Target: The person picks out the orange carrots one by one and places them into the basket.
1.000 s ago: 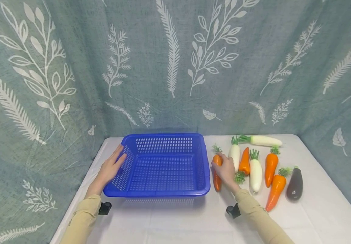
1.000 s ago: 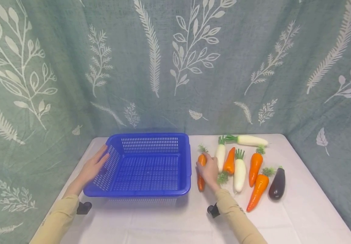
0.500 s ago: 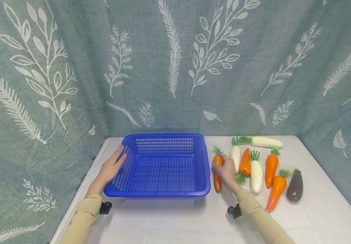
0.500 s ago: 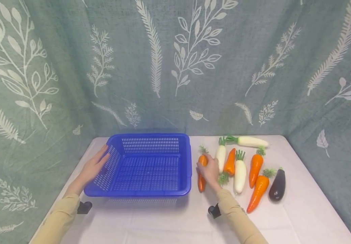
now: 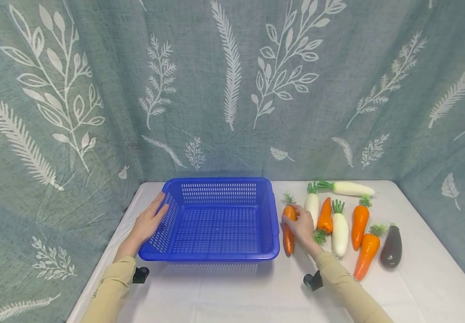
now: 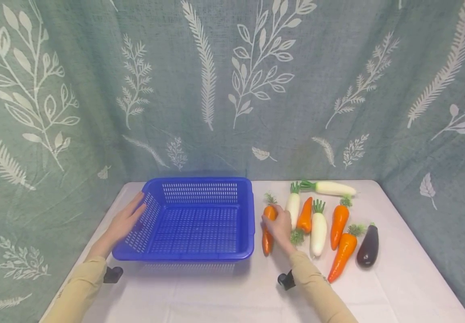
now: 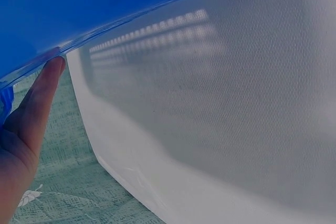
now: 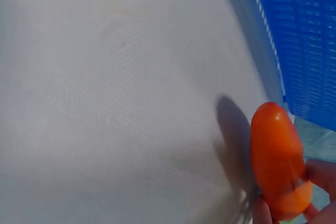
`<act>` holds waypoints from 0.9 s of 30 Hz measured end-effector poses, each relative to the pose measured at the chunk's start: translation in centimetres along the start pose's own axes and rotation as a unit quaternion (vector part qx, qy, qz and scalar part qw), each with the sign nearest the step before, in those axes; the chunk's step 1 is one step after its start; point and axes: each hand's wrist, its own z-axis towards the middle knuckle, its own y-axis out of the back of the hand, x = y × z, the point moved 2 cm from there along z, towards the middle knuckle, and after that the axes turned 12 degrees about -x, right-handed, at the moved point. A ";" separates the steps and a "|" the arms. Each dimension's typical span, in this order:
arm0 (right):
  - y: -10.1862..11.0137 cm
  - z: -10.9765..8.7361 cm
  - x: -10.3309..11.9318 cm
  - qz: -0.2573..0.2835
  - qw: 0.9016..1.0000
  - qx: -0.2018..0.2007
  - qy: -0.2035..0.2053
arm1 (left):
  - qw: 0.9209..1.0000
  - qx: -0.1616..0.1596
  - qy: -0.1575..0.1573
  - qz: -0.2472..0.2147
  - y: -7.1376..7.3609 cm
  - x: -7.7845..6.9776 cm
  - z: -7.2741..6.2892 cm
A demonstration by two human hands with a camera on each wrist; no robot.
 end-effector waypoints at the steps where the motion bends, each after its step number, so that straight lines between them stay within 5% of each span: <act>1: 0.0 0.0 0.0 0.003 1.000 0.000 -0.002 | 1.000 0.001 0.002 -0.001 0.0 0.0 0.0; 16: 1.9 0.4 0.3 0.050 0.995 0.014 -0.087 | 1.000 -0.004 0.001 0.002 -0.1 0.1 0.1; 27: 3.5 0.7 1.1 0.086 0.990 0.013 -0.111 | 1.000 0.000 -0.001 0.001 0.0 -0.1 -0.1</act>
